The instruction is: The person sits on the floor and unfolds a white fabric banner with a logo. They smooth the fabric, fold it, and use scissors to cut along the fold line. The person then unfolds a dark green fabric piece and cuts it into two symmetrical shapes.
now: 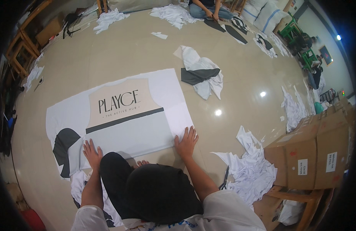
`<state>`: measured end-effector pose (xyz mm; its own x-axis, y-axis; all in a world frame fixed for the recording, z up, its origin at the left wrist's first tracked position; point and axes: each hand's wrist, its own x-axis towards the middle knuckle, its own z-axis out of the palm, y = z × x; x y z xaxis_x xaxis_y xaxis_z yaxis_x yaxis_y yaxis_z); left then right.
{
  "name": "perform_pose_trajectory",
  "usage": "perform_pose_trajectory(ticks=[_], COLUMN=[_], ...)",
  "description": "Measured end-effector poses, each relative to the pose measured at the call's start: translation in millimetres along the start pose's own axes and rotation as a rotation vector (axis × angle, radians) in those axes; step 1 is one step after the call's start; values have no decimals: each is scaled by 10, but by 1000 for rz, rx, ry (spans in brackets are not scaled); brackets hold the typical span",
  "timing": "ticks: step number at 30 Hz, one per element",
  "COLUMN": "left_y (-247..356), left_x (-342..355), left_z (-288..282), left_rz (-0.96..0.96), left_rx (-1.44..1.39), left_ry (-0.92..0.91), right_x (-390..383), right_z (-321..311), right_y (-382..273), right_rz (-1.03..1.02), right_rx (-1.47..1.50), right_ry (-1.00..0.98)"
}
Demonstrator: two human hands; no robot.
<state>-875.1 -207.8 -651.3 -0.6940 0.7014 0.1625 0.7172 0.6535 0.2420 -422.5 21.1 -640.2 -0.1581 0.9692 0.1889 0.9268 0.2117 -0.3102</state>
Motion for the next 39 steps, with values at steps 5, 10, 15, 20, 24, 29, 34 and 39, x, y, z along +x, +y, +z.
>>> perform_pose_trajectory(ticks=[5, 10, 15, 20, 24, 29, 34, 39], left_y=[8, -13, -122, -194, -604, -1573, -1532, -546], left_x=[-6, 31, 77, 203, 302, 266, 140, 629], left_z=[-18, 98, 43, -63, -199, -223, -289, -60], left_rz=[8, 9, 3, 142, -17, -420, -389, -37], left_rx=[-18, 37, 70, -118, -79, 144, 81, -119], left_ry=[-6, -41, -131, -64, 129, 164, 156, 81], right_x=[-10, 62, 578, 1175, 1465, 2084, 3144, 4637], right_z=[6, 133, 140, 342, 331, 608, 337, -580], right_y=[6, -7, -440, -522, -730, -684, -471, 598], right_rz=[-61, -27, 211, 210, 39, -48, -40, -202], right_rx=[-7, -28, -2, 162, 288, 500, 449, -49], right_ry=[97, 163, 107, -65, -404, -418, -326, 105])
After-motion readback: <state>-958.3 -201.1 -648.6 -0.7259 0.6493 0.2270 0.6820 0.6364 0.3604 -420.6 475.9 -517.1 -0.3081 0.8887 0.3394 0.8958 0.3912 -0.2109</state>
